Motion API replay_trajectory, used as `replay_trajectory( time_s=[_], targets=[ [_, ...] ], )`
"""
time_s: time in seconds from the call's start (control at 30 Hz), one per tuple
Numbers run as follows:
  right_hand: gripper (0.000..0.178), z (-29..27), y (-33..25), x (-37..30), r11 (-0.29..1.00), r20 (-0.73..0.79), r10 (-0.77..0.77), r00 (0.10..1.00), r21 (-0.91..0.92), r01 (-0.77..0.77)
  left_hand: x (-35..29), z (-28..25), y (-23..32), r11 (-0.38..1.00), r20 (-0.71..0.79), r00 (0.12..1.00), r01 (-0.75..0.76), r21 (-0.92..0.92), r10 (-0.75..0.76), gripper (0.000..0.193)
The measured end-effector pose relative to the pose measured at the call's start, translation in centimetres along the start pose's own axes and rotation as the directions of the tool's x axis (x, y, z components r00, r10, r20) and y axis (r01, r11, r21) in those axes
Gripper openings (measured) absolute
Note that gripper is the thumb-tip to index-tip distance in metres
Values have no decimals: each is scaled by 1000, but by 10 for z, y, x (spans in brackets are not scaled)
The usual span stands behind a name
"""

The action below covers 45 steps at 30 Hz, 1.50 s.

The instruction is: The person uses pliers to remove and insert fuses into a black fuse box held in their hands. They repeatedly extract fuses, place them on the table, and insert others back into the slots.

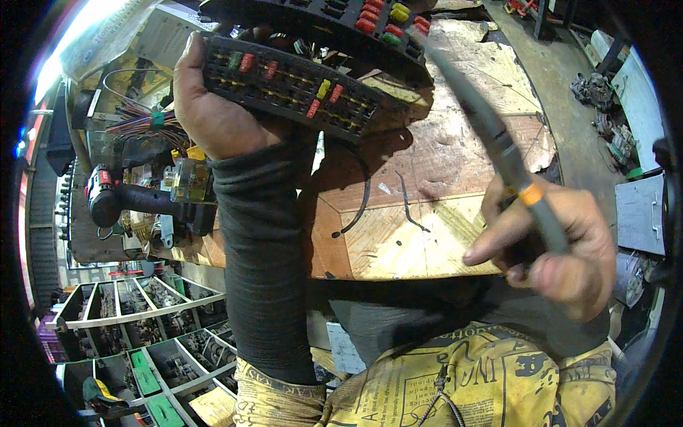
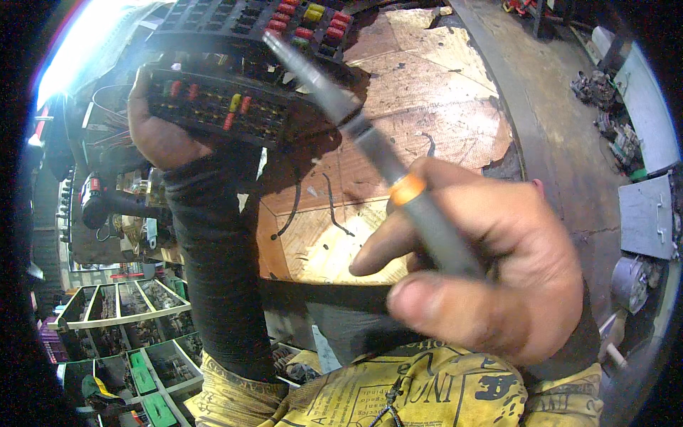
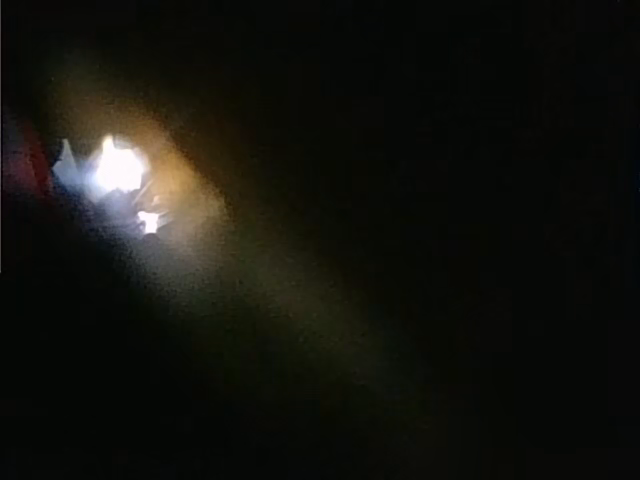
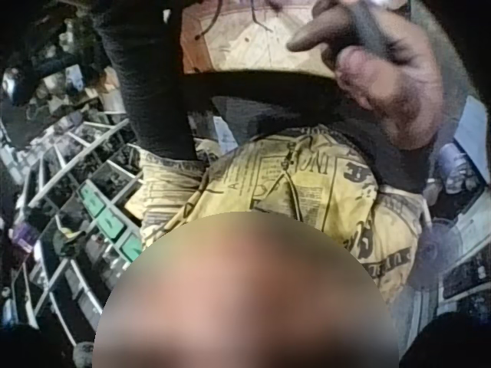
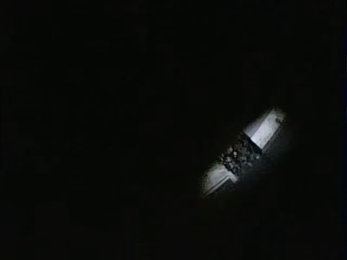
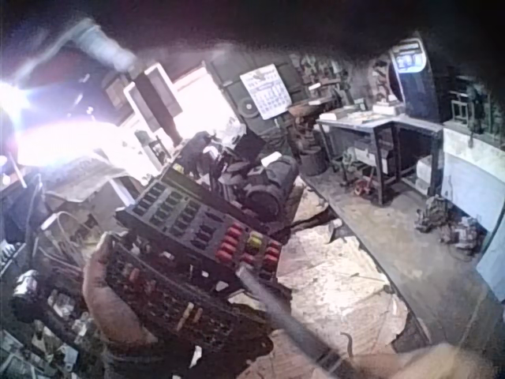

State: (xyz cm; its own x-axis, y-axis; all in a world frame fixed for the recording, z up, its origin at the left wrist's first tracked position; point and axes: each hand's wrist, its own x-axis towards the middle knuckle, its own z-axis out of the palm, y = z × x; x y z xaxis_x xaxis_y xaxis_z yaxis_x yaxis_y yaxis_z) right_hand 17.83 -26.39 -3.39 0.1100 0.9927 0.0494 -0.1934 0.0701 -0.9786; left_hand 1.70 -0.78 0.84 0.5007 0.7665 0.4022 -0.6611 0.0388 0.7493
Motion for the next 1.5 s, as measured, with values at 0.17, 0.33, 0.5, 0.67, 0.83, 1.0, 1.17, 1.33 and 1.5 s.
replay_trajectory(
  time_s=[0.17,0.33,0.5,0.67,0.83,1.0,1.17,1.33,1.5],
  targets=[
    [59,2,-7,11,950,193,-71,979,-286,125,2,1,0,999,-29,999,-16,52,17,32],
    [58,1,-14,14,955,222,75,972,-297,-6,1,5,-4,991,-100,994,-33,126,46,32],
    [58,-3,-18,17,936,292,142,946,-351,-32,4,3,-7,976,-131,984,-92,197,119,33],
    [59,-3,-19,17,938,324,148,934,-345,-29,5,-3,-3,995,-23,999,-44,90,46,33],
    [58,-2,-18,17,934,336,82,938,-353,45,4,-3,-1,999,0,1000,1,53,-1,33],
    [58,-4,-15,20,936,377,-7,926,-323,139,3,-3,3,998,49,998,40,45,-42,34],
    [57,-3,-9,17,935,360,-71,930,-300,188,6,-4,3,991,-22,1000,9,135,-6,34],
    [56,-3,-5,18,941,355,-95,930,-274,201,9,-8,7,965,-57,998,30,262,-16,35],
    [56,4,-13,13,928,285,-58,957,-338,157,8,-11,8,992,79,994,72,107,-80,37]
  ],
)
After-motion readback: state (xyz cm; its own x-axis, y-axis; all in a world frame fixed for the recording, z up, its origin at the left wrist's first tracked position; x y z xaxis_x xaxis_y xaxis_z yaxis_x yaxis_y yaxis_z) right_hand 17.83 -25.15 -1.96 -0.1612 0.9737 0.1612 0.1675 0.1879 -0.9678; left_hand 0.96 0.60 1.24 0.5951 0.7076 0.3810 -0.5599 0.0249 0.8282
